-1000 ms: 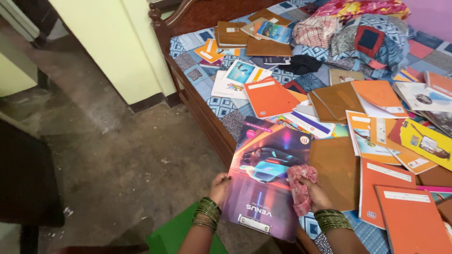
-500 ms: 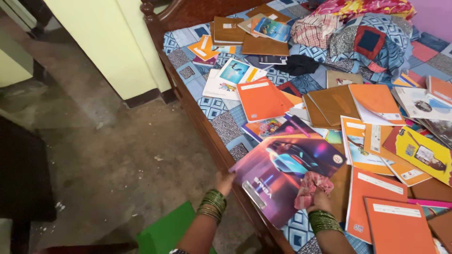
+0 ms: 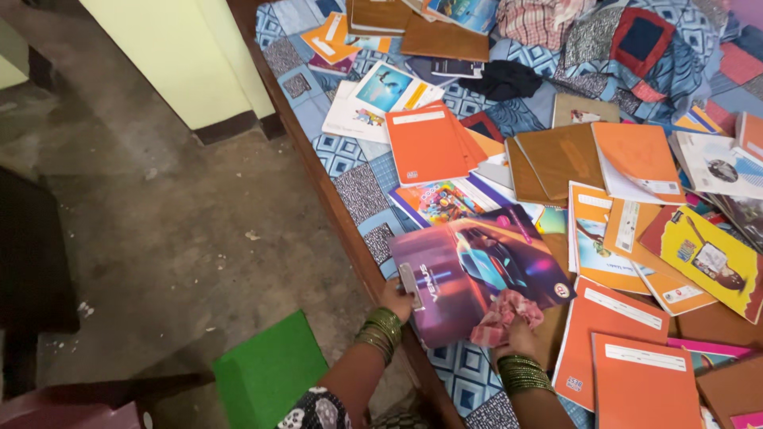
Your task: The person wipes down the interior of a wall shelf with a cloth and then organizes a large collection of notebooks and a brown folder on a bed.
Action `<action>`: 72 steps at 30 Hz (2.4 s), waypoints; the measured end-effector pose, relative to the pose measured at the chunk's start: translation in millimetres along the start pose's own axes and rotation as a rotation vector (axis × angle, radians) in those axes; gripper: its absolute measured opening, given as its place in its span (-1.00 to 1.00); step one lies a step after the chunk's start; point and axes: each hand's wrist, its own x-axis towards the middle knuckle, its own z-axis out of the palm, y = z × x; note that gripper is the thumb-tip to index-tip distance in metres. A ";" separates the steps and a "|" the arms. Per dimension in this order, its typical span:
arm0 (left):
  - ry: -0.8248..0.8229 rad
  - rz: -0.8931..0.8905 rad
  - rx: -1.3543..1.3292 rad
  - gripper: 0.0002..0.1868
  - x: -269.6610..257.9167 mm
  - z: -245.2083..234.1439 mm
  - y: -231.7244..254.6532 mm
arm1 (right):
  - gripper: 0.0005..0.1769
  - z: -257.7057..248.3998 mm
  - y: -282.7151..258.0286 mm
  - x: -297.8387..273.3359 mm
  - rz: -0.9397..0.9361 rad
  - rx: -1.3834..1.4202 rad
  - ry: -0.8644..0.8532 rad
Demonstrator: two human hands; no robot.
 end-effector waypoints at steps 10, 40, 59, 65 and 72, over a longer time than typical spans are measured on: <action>0.091 -0.033 0.295 -0.52 22.8 -34.4 25.7 | -0.59 1.6 -52.8 -32.0 -0.422 -0.480 0.108; -0.015 -0.263 0.681 -0.29 -5.9 -38.8 98.3 | -0.39 134.0 52.8 -51.2 -0.958 -2.141 -0.726; -0.007 -0.243 0.666 -0.31 -4.7 -39.2 93.3 | -0.26 82.5 -102.8 59.0 -1.156 -2.129 -0.068; -0.029 -0.276 0.682 -0.32 -6.9 -38.4 97.3 | -0.33 143.8 -52.9 51.0 -1.041 -2.041 -0.391; -0.017 -0.263 0.684 -0.36 -2.9 -38.0 92.0 | -0.50 203.2 89.8 -13.8 -1.308 -1.826 -0.834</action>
